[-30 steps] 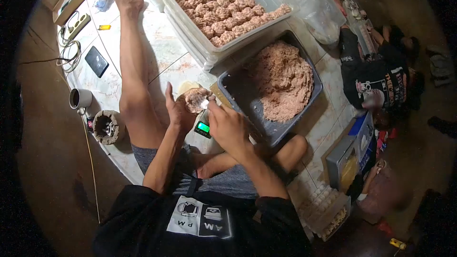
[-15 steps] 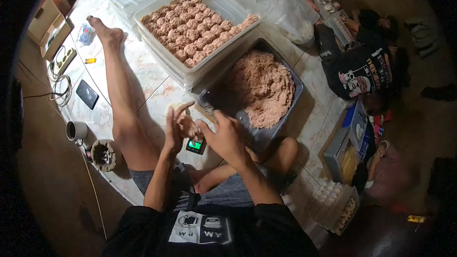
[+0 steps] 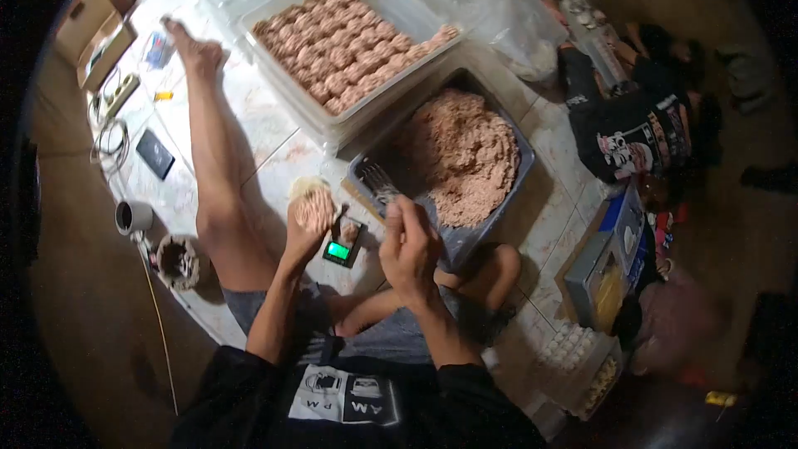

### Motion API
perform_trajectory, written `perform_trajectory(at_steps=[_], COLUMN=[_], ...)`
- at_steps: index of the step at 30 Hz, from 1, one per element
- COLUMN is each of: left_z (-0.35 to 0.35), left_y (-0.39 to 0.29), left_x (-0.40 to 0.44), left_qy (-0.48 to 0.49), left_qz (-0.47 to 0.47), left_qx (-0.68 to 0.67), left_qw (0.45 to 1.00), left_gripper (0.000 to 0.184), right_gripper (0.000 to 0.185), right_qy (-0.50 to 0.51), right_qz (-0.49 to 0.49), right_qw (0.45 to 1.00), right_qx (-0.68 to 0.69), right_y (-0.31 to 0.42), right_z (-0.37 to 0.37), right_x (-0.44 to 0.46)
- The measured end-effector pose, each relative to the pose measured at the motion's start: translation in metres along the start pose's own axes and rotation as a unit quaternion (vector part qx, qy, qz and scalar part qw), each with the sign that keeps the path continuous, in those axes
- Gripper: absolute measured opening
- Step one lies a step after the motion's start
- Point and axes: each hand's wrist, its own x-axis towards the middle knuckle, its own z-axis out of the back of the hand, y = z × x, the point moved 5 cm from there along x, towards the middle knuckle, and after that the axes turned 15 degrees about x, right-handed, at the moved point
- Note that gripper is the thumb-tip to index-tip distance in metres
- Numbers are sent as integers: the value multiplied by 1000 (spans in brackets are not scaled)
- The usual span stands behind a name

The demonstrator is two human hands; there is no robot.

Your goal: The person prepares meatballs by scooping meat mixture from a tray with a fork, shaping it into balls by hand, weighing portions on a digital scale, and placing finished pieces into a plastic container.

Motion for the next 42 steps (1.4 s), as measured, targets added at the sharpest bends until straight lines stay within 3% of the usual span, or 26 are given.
perform_trajectory(at_steps=[1, 2, 5, 9, 12, 14, 15, 18, 19, 22, 25, 29, 32, 33, 35, 36, 37, 42], left_z=[6, 9, 4, -2, -1, -6, -7, 8, 1, -1, 0, 0, 11, 9, -2, -9, -13, -5], left_y=[-9, -10, -35, -12, -10, -12, -11, -19, -22, -15, -32, -34, -42, -58, -36, -30, -36, -11], left_x=[0, 0, -4, -4, -6, -8, -9, -2, -4, -5, -4, -4, -5, -5, -8, -11, -14, -4], left_qy=[-24, -23, -16, 64, 90, 45, 22, 0, -6, -14, -15, 16, 42, 65, 96, 111, 118, 61], left_qz=[-12, -84, -154, -78, -62, 7, 39, -33, -98, -83, -62, -71, -6, -12, 7, 18, -39, -12], left_qx=[53, 152, 202, 160, 160, -34, -131, -1, 47, 62, -22, -38, -82, -95, -78, -71, 30, 15], left_qw=[998, 985, 967, 982, 981, 998, 990, 999, 994, 994, 998, 997, 996, 993, 992, 991, 992, 998], left_gripper=[24, 30, 33, 34, 35, 38, 39, 43, 42, 51, 56, 66, 63, 48, 41, 38, 32, 35], right_gripper=[19, 19, 18, 12, 11, 10, 8, 6, 5, 14, 20, 19, 16, 15, 14, 11, 8, 13], right_qy=[20, 38, 66, 144, 206, 215, 163, 165, 199, 175, 216, 182, 192, 181, 166, 190, 212, 174], right_qz=[-45, -89, -198, -138, 30, 35, 53, 32, -5, 13, 38, 62, 11, -32, -116, -92, -70, -31], right_qw=[999, 995, 948, 971, 978, 975, 983, 985, 980, 984, 972, 978, 981, 983, 977, 976, 974, 983], right_qx=[12, 25, 241, 131, 20, -43, -59, -29, -22, -31, -84, -79, -15, 14, 70, 53, 37, -50], right_y=[-16, -30, -68, -66, -27, -17, -10, -7, -6, 4, 11, 9, -6, -11, -20, -17, -11, 3], right_z=[-4, -8, -29, -35, -35, -24, -17, -12, -22, -21, -16, -9, -8, -7, -6, -10, -18, -9], right_x=[-19, -38, -74, -69, -38, -22, -13, -21, -34, -25, -23, -17, -27, -29, -34, -37, -41, -19])
